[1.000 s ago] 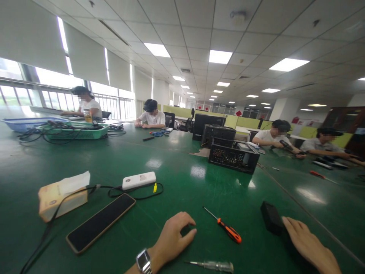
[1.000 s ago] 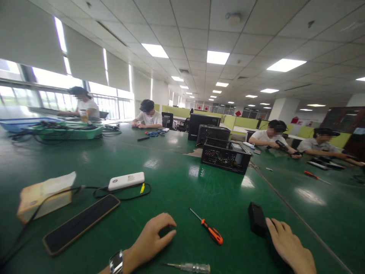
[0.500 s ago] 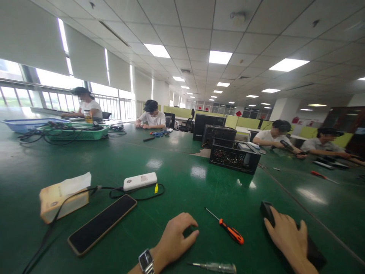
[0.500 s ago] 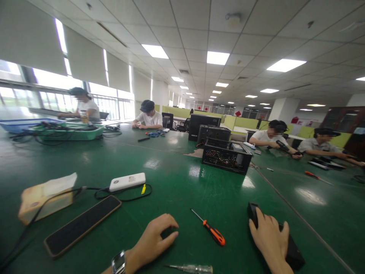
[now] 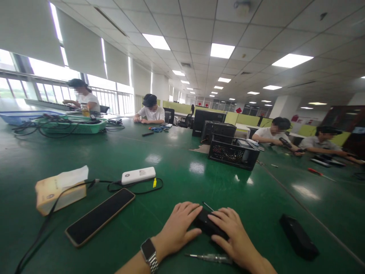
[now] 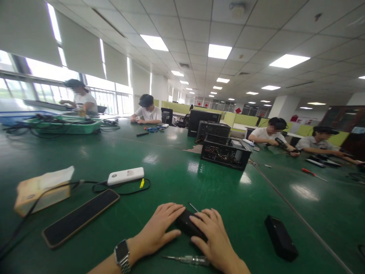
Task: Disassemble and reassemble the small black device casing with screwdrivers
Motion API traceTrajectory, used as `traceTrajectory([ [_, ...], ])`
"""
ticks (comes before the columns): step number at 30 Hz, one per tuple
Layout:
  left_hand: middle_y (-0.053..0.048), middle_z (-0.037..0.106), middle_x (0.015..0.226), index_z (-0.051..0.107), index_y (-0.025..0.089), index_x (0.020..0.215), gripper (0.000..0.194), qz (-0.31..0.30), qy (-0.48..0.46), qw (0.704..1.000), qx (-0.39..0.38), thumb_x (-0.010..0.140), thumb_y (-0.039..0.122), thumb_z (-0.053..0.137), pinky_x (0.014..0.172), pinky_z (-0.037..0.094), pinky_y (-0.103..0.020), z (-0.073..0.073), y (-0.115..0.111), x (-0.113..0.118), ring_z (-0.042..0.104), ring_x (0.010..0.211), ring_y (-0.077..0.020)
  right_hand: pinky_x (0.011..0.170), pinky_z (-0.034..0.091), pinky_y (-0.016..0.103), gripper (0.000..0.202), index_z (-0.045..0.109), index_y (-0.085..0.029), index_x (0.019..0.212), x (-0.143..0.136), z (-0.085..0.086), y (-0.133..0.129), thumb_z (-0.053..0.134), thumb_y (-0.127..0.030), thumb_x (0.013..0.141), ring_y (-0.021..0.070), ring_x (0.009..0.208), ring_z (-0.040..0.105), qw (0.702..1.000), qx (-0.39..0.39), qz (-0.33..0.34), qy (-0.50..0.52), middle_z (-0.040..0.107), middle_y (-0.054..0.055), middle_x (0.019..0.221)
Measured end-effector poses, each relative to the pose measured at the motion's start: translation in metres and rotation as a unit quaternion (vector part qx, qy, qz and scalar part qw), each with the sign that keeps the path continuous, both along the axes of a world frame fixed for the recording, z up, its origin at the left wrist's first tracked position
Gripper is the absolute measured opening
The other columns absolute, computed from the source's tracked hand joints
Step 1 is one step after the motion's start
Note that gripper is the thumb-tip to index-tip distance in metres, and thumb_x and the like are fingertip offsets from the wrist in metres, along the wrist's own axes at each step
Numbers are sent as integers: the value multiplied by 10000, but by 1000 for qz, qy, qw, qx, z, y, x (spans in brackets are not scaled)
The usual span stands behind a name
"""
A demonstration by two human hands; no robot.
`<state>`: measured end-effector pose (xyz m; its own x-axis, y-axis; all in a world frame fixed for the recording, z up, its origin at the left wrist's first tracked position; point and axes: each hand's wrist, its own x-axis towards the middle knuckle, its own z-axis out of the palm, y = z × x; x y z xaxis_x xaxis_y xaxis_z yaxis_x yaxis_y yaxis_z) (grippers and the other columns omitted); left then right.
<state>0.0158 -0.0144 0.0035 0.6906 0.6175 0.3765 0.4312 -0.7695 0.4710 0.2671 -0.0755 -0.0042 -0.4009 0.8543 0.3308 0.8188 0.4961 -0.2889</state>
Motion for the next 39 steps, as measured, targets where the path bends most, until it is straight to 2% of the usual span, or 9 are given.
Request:
traceTrajectory([
  [3,-65,567,1278,511,277,1297,409,3,4,1000,-3,897,285,592,1055,322,-464,4,0,2,464,1191,-269,1056,331,513,414,539,-309,1313,15,2,0,452,-450,933,289,1241,444,996,1,-61,64,565,60,1316],
  [6,-64,550,1303,508,268,1288,402,6,-5,1000,-3,896,287,595,1061,312,-457,4,0,4,446,1210,-270,982,416,436,376,620,-229,1191,32,0,0,464,-437,920,270,1119,530,984,-19,-143,100,622,98,1184],
  [11,-75,609,1202,536,233,1240,370,8,-28,1000,-13,881,292,608,971,393,-409,3,0,5,518,1097,-261,825,475,347,310,687,-237,979,51,-2,1,477,-452,902,228,886,602,982,-104,-142,64,673,56,942],
  [17,-60,611,1065,612,215,1152,384,72,-20,997,-26,775,259,676,867,439,-355,4,10,-9,540,966,-241,723,469,303,308,698,-227,883,52,-7,-1,553,-495,839,210,783,612,972,-106,-176,112,676,36,859],
  [21,-43,628,1039,635,221,1090,296,74,-39,995,-57,801,277,654,857,441,-338,0,14,-13,557,934,-221,544,446,282,471,679,-178,992,58,-7,4,516,-591,836,186,609,587,906,-100,-210,353,669,44,756],
  [24,-38,646,1002,636,212,1083,310,77,-51,992,-86,778,260,667,846,449,-329,-2,15,-10,576,903,-214,430,364,253,485,670,-148,936,64,14,12,624,-596,755,136,447,467,845,-36,-224,484,536,-21,539],
  [26,-39,649,1009,639,209,1086,322,71,-61,990,-101,769,257,672,852,451,-324,-3,16,-9,584,915,-212,393,304,235,426,667,-146,841,63,35,20,674,-554,719,109,403,387,830,-6,-221,513,427,-59,459],
  [31,-38,653,1025,652,210,1106,356,53,-79,988,-124,757,265,692,876,449,-317,-1,15,-10,593,934,-210,375,240,209,332,659,-150,761,42,67,39,651,-482,742,83,397,338,843,-26,-188,503,410,-61,462],
  [39,-38,656,1029,661,210,1106,368,37,-75,987,-138,744,258,703,885,449,-312,2,15,-11,599,944,-207,406,273,209,287,687,-153,736,36,64,46,669,-440,745,95,439,397,877,-41,-177,445,502,-32,503],
])
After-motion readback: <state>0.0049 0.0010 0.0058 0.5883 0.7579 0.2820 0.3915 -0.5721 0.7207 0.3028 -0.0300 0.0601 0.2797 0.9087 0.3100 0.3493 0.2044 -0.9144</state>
